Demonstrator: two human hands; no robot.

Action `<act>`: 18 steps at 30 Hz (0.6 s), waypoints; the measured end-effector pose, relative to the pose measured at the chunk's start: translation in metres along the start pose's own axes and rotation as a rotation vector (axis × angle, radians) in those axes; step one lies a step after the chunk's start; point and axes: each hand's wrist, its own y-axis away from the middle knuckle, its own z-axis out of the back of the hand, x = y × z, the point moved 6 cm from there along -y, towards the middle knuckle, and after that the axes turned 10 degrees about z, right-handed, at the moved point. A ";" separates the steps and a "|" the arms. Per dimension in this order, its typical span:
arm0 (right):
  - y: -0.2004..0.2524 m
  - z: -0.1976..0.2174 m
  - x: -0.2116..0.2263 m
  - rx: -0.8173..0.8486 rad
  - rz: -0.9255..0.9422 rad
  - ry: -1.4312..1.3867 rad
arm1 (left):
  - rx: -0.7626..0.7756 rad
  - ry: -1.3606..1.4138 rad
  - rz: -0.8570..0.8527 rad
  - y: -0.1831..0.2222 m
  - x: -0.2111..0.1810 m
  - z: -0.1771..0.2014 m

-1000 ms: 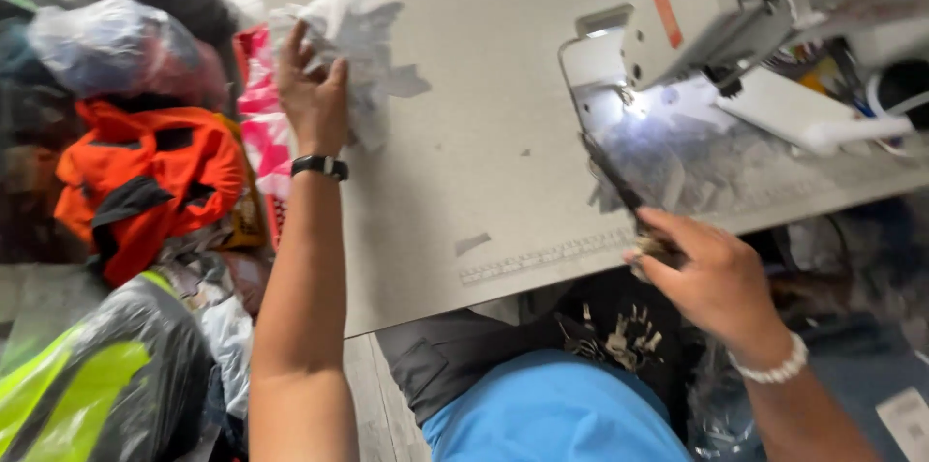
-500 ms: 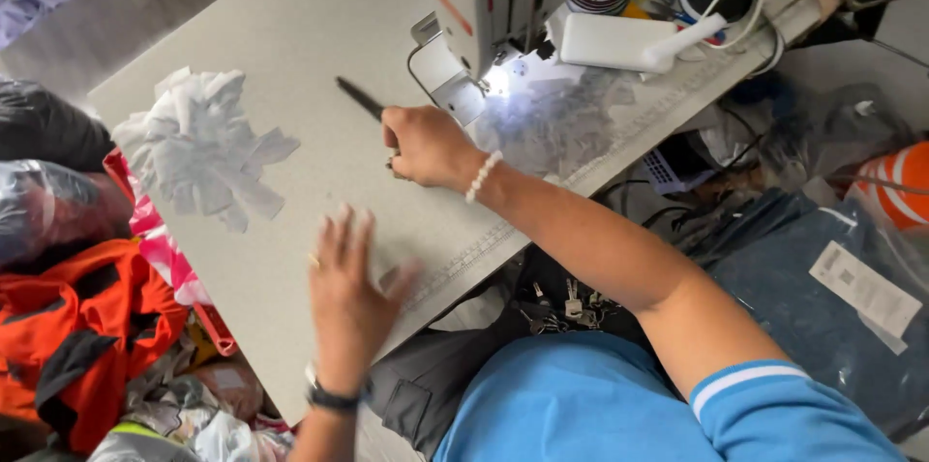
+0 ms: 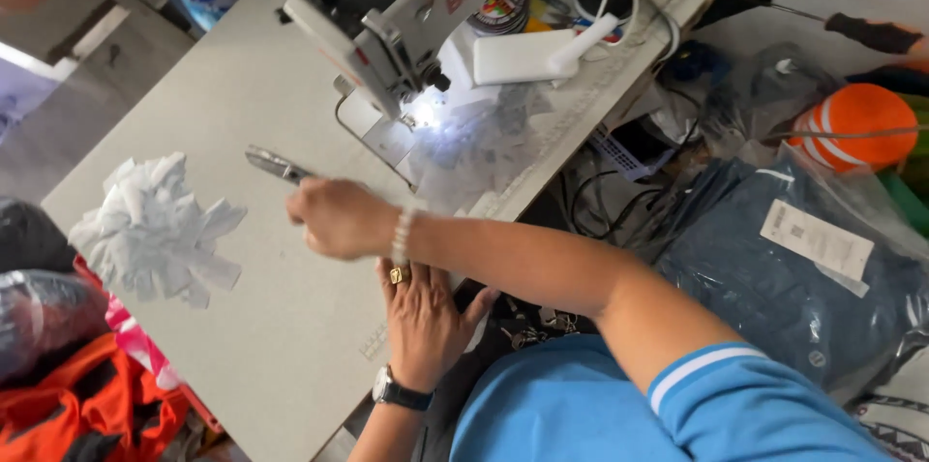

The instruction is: Cutting out white templates with scissors and then packaging a blue garment into a plastic bag.

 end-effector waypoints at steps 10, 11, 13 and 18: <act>0.207 0.109 -0.135 -0.630 0.078 0.401 | 0.103 0.104 0.038 -0.081 -0.015 -0.001; 0.209 0.112 -0.141 -0.635 0.060 0.401 | 0.114 0.104 0.023 -0.089 -0.020 -0.005; 0.206 0.112 -0.154 -0.552 -0.023 0.427 | 0.148 0.066 0.028 -0.105 -0.024 -0.014; 0.192 0.109 -0.149 -0.490 -0.049 0.510 | 0.128 0.058 0.009 -0.128 -0.034 -0.024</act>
